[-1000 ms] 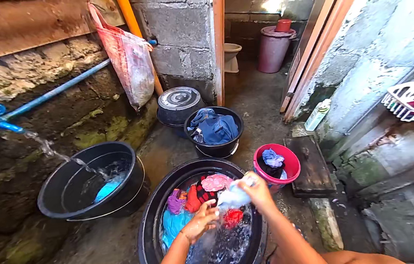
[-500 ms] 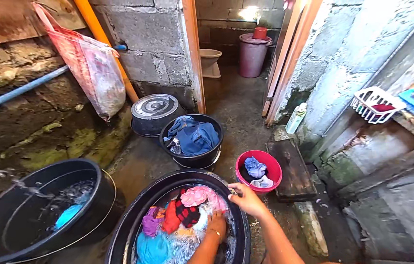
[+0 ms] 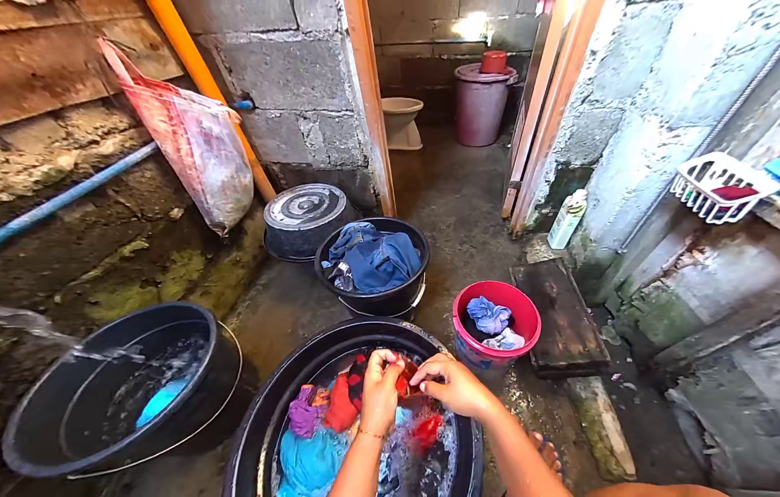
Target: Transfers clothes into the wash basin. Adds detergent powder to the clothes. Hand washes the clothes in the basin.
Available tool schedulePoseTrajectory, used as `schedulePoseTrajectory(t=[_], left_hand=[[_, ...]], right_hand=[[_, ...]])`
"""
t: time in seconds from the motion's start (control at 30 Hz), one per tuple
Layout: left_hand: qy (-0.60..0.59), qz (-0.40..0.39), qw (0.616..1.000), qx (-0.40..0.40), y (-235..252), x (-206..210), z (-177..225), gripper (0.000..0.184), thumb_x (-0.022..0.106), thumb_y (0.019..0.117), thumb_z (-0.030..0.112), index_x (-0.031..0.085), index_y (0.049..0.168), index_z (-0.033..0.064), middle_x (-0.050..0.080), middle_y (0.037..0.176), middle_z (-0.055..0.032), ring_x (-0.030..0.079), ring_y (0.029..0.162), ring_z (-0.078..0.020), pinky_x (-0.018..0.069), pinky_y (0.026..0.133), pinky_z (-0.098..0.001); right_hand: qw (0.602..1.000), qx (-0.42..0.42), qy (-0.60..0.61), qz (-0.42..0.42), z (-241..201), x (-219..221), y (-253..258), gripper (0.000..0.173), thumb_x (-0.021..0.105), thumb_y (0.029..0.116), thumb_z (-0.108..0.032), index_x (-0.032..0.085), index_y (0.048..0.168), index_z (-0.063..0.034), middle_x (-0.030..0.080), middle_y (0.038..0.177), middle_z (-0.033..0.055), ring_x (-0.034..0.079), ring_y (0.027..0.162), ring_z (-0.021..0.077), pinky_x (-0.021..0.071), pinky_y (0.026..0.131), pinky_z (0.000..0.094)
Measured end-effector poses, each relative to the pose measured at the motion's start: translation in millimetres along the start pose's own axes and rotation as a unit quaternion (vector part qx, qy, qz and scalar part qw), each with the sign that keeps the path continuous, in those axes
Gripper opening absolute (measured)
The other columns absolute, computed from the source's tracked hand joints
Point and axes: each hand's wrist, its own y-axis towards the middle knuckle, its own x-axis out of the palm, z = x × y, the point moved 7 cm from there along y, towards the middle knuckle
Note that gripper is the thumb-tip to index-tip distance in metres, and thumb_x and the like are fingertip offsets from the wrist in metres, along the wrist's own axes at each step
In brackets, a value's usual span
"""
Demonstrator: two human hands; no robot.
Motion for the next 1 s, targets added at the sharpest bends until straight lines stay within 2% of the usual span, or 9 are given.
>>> schedulePoseTrajectory(t=[0.13, 0.23, 0.37, 0.43, 0.53, 0.6, 0.67, 0.83, 1.0], left_hand=[[-0.052, -0.050, 0.993, 0.096, -26, 1, 94, 0.011, 0.052, 0.0946, -0.001, 0.054, 0.104, 0.0054, 0.064, 0.098, -0.0025, 0.065, 0.086, -0.0100, 0.0569, 0.076, -0.0266], [-0.069, -0.086, 0.973, 0.201, -52, -10, 160, 0.015, 0.051, 0.0957, 0.000, 0.057, 0.106, 0.0081, 0.066, 0.107, -0.0014, 0.066, 0.089, -0.0086, 0.0577, 0.075, -0.0240], [-0.041, -0.054, 0.953, 0.296, -80, -53, 195, 0.018, 0.054, 0.0978, 0.005, 0.066, 0.104, 0.0174, 0.069, 0.112, 0.0034, 0.067, 0.096, -0.0067, 0.0580, 0.081, -0.0227], [0.043, -0.020, 0.952, 0.302, -89, -87, 191, 0.022, 0.053, 0.0969, 0.006, 0.070, 0.091, 0.0201, 0.069, 0.109, 0.0056, 0.065, 0.101, -0.0054, 0.0560, 0.086, -0.0219], [0.322, 0.031, 0.923, 0.208, -92, -136, 151, 0.031, 0.048, 0.0849, -0.003, 0.071, 0.072, 0.0136, 0.064, 0.105, -0.0028, 0.060, 0.105, -0.0118, 0.0511, 0.092, -0.0277], [0.460, -0.019, 0.886, 0.060, -88, -150, 105, 0.032, 0.051, 0.0909, -0.008, 0.080, 0.095, 0.0064, 0.065, 0.114, -0.0208, 0.062, 0.111, -0.0323, 0.0514, 0.098, -0.0495], [0.523, -0.096, 0.842, -0.091, -83, -151, 46, 0.035, 0.056, 0.0958, -0.003, 0.071, 0.127, 0.0044, 0.058, 0.131, -0.0310, 0.058, 0.123, -0.0426, 0.0476, 0.106, -0.0546], [0.599, -0.232, 0.721, -0.261, -93, -121, -106, 0.088, 0.081, 0.0823, 0.012, 0.036, 0.158, 0.0037, 0.028, 0.161, -0.0301, 0.045, 0.136, -0.0521, 0.0452, 0.107, -0.0622], [0.621, -0.227, 0.693, -0.286, -119, -119, -191, 0.095, 0.081, 0.0833, 0.031, 0.031, 0.159, 0.0037, 0.031, 0.162, -0.0265, 0.037, 0.143, -0.0509, 0.0432, 0.106, -0.0666]], right_hand=[[0.997, 0.009, -0.082, 0.008, -41, 25, -10, 0.026, 0.058, 0.0974, -0.009, 0.076, 0.116, -0.0053, 0.053, 0.146, 0.0210, 0.050, 0.136, 0.0329, 0.0418, 0.114, 0.0473], [0.997, -0.009, -0.052, 0.048, -59, 47, -16, 0.023, 0.062, 0.0982, -0.016, 0.075, 0.115, -0.0058, 0.057, 0.138, 0.0214, 0.055, 0.129, 0.0323, 0.0453, 0.110, 0.0457], [0.995, -0.057, -0.082, -0.008, -93, 69, -35, 0.022, 0.064, 0.0944, -0.010, 0.077, 0.112, -0.0087, 0.057, 0.138, 0.0219, 0.057, 0.127, 0.0328, 0.0489, 0.106, 0.0477], [0.992, -0.045, -0.114, -0.031, -103, 60, -45, 0.028, 0.062, 0.0915, -0.001, 0.078, 0.112, -0.0110, 0.054, 0.144, 0.0215, 0.056, 0.131, 0.0334, 0.0495, 0.106, 0.0499], [0.989, 0.020, -0.143, 0.034, -90, 25, -45, 0.036, 0.062, 0.0880, 0.003, 0.079, 0.114, -0.0147, 0.048, 0.152, 0.0183, 0.053, 0.134, 0.0323, 0.0493, 0.107, 0.0487], [0.981, 0.078, -0.174, 0.033, -65, 23, -34, 0.039, 0.064, 0.0869, 0.000, 0.077, 0.120, -0.0160, 0.043, 0.156, 0.0185, 0.048, 0.138, 0.0359, 0.0457, 0.110, 0.0512], [0.963, 0.140, -0.228, -0.035, -32, 51, -19, 0.047, 0.071, 0.0861, -0.004, 0.070, 0.132, -0.0136, 0.039, 0.158, 0.0225, 0.044, 0.139, 0.0437, 0.0443, 0.109, 0.0606], [0.910, 0.219, -0.294, -0.192, 73, 163, 3, 0.072, 0.074, 0.0846, 0.000, 0.045, 0.150, 0.0050, 0.024, 0.165, 0.0285, 0.035, 0.144, 0.0527, 0.0406, 0.108, 0.0694], [0.894, 0.274, -0.306, -0.179, 141, 203, -2, 0.073, 0.063, 0.0947, -0.006, 0.034, 0.161, -0.0134, 0.004, 0.173, 0.0134, 0.014, 0.154, 0.0503, 0.0287, 0.110, 0.0784]])
